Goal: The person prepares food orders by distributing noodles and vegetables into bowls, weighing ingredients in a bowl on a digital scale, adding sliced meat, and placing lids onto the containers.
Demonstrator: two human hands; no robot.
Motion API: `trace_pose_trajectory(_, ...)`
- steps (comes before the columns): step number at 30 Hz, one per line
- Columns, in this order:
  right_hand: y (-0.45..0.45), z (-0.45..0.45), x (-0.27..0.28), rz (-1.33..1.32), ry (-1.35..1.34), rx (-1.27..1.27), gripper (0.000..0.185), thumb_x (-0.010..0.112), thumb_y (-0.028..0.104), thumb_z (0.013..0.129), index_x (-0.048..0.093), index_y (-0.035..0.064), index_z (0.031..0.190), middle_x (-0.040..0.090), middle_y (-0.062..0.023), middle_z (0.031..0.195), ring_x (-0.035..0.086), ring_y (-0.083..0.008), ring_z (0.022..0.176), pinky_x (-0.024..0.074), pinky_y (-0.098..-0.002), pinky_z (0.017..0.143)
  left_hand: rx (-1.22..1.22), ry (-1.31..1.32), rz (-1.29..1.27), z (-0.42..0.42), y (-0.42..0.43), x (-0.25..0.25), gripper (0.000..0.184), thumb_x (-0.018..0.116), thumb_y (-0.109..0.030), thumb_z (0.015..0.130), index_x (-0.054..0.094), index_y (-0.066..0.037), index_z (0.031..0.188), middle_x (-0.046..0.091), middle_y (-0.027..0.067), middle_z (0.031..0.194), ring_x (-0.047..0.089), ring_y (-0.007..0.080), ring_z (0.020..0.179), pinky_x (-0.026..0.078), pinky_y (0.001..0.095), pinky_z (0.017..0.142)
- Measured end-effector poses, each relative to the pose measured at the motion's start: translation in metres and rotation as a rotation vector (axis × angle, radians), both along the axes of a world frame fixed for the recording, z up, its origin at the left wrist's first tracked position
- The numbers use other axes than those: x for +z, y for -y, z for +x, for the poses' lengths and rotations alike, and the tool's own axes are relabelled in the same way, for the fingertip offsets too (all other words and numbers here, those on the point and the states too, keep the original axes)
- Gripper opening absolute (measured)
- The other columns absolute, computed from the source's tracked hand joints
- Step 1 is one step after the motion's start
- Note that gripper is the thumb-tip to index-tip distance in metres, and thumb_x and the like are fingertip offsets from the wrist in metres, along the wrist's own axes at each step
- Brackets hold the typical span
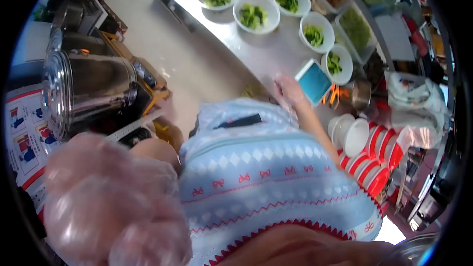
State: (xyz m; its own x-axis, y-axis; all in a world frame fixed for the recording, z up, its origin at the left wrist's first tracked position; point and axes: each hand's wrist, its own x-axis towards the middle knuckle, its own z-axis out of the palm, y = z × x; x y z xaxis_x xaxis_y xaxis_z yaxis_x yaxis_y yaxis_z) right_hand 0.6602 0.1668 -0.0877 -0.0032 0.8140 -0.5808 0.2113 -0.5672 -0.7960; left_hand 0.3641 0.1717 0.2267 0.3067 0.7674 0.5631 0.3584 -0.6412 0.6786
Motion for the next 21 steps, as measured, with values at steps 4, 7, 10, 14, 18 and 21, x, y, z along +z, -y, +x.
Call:
trace_pose_trajectory(4,-0.019,0.006,-0.007,-0.114,-0.023,-0.112,0.017,0.052,0.022,0.091,0.057,0.0082,0.083,0.050,0.0021,0.065,0.048,-0.0099,0.055,0.0391,-0.0248,0.051,0.028,0.196,-0.178,0.002,-0.040,-0.013,0.019,0.056,-0.001,0.085,0.044,-0.005,0.071,0.039,-0.0003,0.061,0.034,0.0085,0.054,0.029,0.0244,0.050)
trace_pose_trajectory(7,-0.036,-0.005,-0.012,-0.027,-0.121,-0.049,0.020,0.054,0.027,0.092,0.053,0.0125,0.079,0.046,0.0038,0.065,0.042,-0.0068,0.055,0.0340,-0.0227,0.049,0.133,0.379,-0.442,-0.013,-0.070,-0.041,0.018,0.059,0.001,0.083,0.045,-0.005,0.073,0.040,-0.0013,0.065,0.034,0.0077,0.058,0.030,0.0232,0.052)
trace_pose_trajectory(10,-0.064,-0.024,-0.022,0.171,-0.053,-0.039,0.017,0.059,0.020,0.088,0.051,0.0097,0.078,0.043,0.0047,0.066,0.039,-0.0077,0.059,0.0361,-0.0251,0.054,0.176,0.369,-0.631,-0.061,-0.107,-0.099,0.021,0.061,0.003,0.083,0.045,-0.005,0.073,0.037,-0.0033,0.066,0.032,0.0060,0.061,0.030,0.0223,0.053)
trace_pose_trajectory(14,-0.115,-0.078,0.007,0.277,0.070,-0.043,0.024,0.061,0.022,0.088,0.048,0.0100,0.072,0.042,0.0048,0.065,0.035,-0.0083,0.061,0.0361,-0.0256,0.058,0.187,0.333,-0.796,-0.142,-0.148,-0.166,0.031,0.061,-0.007,0.089,0.041,-0.007,0.065,0.032,-0.0055,0.061,0.029,0.0046,0.058,0.028,0.0229,0.051)
trace_pose_trajectory(18,-0.174,-0.172,0.034,0.215,0.223,-0.181,0.041,0.050,0.038,0.094,0.046,0.0115,0.063,0.043,0.0028,0.058,0.037,-0.0128,0.053,0.0348,-0.0295,0.053,0.111,0.274,-0.785,-0.231,-0.192,-0.188,0.040,0.050,-0.026,0.098,0.040,-0.009,0.063,0.033,-0.0057,0.060,0.030,0.0050,0.057,0.028,0.0242,0.050)
trace_pose_trajectory(21,-0.213,-0.220,0.033,0.315,0.360,-0.178,0.059,0.030,0.057,0.097,0.050,0.0108,0.066,0.048,-0.0014,0.057,0.042,-0.0185,0.046,0.0350,-0.0349,0.046,-0.020,0.623,-0.846,-0.278,-0.236,-0.195,0.036,0.048,-0.028,0.099,0.043,-0.009,0.068,0.038,-0.0046,0.063,0.032,0.0056,0.059,0.028,0.0251,0.050)
